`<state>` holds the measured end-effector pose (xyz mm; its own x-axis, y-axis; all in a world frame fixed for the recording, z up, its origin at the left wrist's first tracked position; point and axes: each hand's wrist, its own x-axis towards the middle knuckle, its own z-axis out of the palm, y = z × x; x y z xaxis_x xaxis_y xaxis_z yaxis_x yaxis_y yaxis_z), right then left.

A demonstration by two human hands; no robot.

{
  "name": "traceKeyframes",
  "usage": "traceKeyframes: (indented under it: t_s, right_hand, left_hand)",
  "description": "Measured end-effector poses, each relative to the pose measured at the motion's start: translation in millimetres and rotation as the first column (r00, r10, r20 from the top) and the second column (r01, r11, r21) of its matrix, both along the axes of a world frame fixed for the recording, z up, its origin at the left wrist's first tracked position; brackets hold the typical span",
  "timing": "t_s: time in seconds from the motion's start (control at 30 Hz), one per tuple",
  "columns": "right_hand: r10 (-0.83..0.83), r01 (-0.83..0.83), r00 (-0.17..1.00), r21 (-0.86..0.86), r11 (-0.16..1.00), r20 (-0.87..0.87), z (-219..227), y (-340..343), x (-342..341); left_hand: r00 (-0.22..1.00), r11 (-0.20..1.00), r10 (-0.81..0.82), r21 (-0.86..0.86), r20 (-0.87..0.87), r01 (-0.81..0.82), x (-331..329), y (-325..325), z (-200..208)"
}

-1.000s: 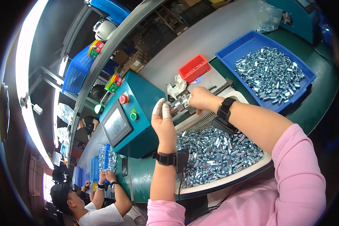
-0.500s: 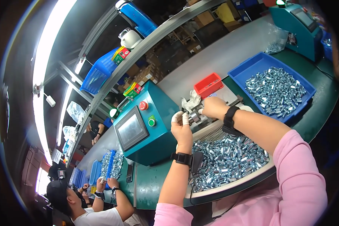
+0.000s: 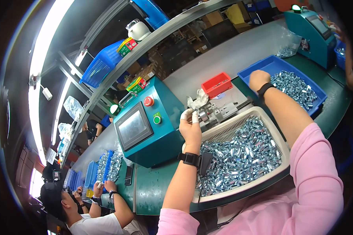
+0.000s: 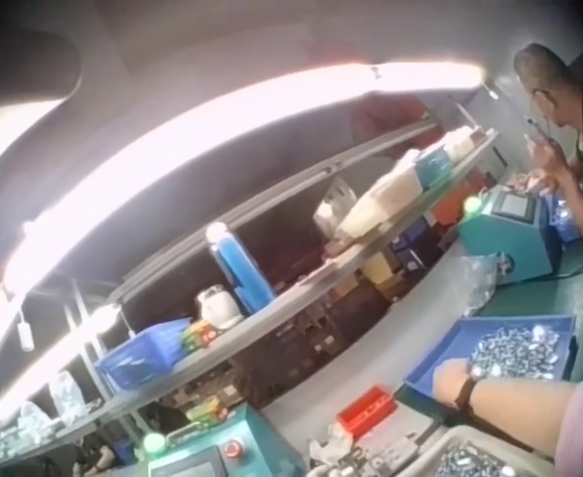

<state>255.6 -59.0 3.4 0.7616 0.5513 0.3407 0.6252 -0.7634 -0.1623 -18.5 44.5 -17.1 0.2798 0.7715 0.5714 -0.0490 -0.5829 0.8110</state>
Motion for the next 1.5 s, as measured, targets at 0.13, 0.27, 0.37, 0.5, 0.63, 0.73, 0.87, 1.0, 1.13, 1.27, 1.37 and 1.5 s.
traceKeyframes:
  t_s: [0.13, 0.27, 0.37, 0.5, 0.63, 0.73, 0.87, 1.0, 1.13, 1.27, 1.37, 1.5]
  right_hand:
    - [-0.075, 0.074, 0.996, -0.016, 0.997, -0.055, -18, -15, 27]
    - [0.166, -0.144, 0.969, 0.127, 0.981, -0.185, 16, 11, -35]
    - [0.35, -0.192, 0.846, 0.384, 0.903, -0.402, 29, 32, -87]
    - [0.505, -0.216, 0.729, 0.544, 0.811, -0.463, -3, 40, -112]
    - [0.543, -0.198, 0.716, 0.619, 0.76, -0.438, -20, 40, -94]
    - [0.545, -0.167, 0.72, 0.655, 0.737, -0.43, -12, 40, -93]
    - [0.557, -0.156, 0.702, 0.667, 0.729, -0.444, -8, 35, -90]
    - [0.554, -0.165, 0.699, 0.651, 0.741, -0.453, -13, 43, -85]
    - [0.569, -0.17, 0.676, 0.652, 0.739, -0.468, -10, 46, -86]
    - [0.574, -0.173, 0.639, 0.632, 0.755, -0.511, -10, 42, -82]
    - [0.55, -0.182, 0.646, 0.593, 0.784, -0.529, -6, 38, -79]
    - [0.53, -0.252, 0.688, 0.522, 0.815, -0.495, -13, 41, -89]
  left_hand:
    - [0.999, 0.999, -0.036, -0.023, 0.007, 0.036, 4, -3, 3]
    - [0.998, 0.997, -0.057, -0.06, 0.008, 0.058, 2, -5, 4]
    - [0.999, 0.997, -0.047, -0.065, -0.021, 0.046, 0, -4, 2]
    - [0.956, 0.926, 0.221, 0.349, -0.192, -0.144, 3, 0, -3]
    - [0.869, 0.835, 0.311, 0.547, -0.384, -0.057, 18, -11, 10]
    - [0.775, 0.8, 0.38, 0.6, -0.505, -0.001, 32, -7, 23]
    - [0.623, 0.847, 0.379, 0.528, -0.685, 0.065, 44, 1, 15]
    - [0.591, 0.888, 0.317, 0.452, -0.742, 0.091, 45, 10, 14]
    - [0.525, 0.949, 0.215, 0.304, -0.823, 0.088, 48, 26, 22]
    - [0.582, 0.691, 0.462, 0.683, -0.669, 0.237, 47, -2, 30]
    - [0.542, 0.924, 0.109, 0.286, -0.833, 0.254, 36, -40, 52]
    - [0.356, 0.905, -0.108, 0.057, -0.928, 0.422, 20, -53, 28]
